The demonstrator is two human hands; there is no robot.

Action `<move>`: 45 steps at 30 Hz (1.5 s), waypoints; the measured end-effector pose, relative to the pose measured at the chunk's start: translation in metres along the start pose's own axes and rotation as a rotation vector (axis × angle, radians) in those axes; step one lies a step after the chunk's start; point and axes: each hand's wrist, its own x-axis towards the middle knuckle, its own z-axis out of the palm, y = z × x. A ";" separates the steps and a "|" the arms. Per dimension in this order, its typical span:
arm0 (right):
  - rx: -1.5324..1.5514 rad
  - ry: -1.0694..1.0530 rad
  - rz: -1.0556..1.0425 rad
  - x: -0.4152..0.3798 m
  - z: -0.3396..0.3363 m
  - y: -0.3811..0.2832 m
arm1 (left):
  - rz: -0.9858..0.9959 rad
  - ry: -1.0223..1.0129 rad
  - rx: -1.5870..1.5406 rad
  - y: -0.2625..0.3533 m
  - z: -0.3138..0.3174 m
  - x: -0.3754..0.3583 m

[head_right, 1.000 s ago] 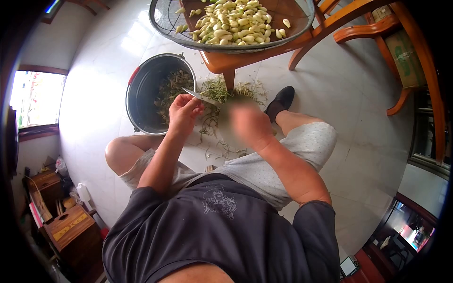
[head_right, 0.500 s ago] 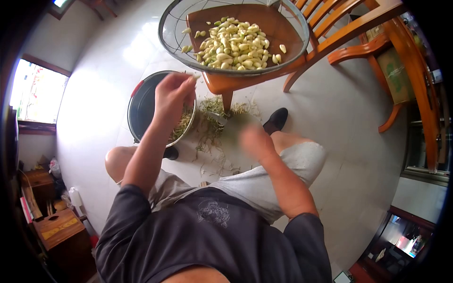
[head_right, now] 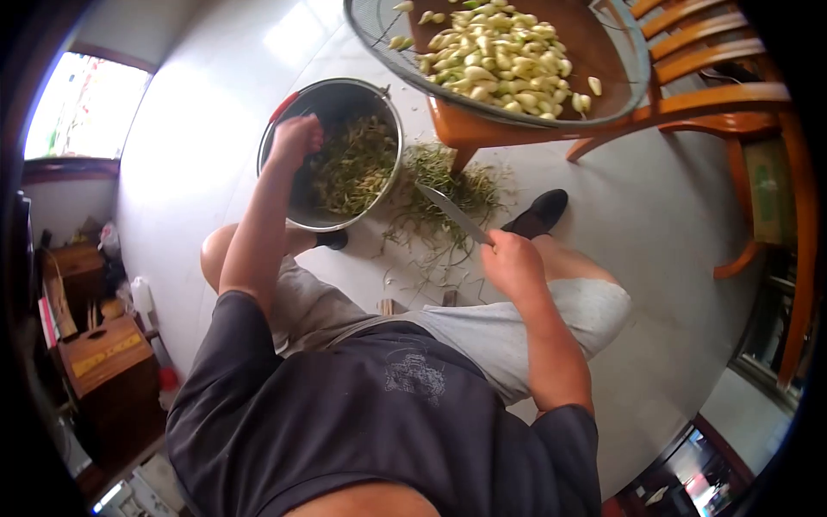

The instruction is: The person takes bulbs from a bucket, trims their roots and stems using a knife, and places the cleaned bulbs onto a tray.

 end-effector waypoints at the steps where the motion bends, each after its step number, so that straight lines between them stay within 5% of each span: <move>1: 0.007 -0.003 -0.008 0.002 0.004 0.003 | -0.053 0.047 0.066 -0.028 -0.016 0.018; 8: 0.005 -0.101 0.069 0.013 0.003 -0.018 | -0.142 0.105 0.366 -0.144 -0.033 0.071; 12: 0.001 -0.104 0.018 0.019 0.012 -0.019 | 0.293 -0.049 0.864 -0.150 -0.013 0.062; 14: -0.034 -0.108 0.001 0.021 0.013 -0.019 | 0.138 -0.068 1.060 -0.139 -0.002 0.057; 20: -0.024 -0.131 0.000 0.022 0.011 -0.020 | 0.281 -0.079 1.286 -0.154 -0.010 0.066; 26: -0.031 -0.094 -0.004 0.014 0.003 -0.024 | 0.269 -0.124 1.091 -0.099 -0.020 0.042; 33: 0.085 -0.018 -0.051 0.003 -0.005 -0.027 | 0.083 -0.244 0.412 -0.009 -0.002 -0.034; 45: 0.181 0.345 -0.341 0.002 0.011 -0.040 | 0.050 -0.449 0.102 -0.016 0.053 -0.126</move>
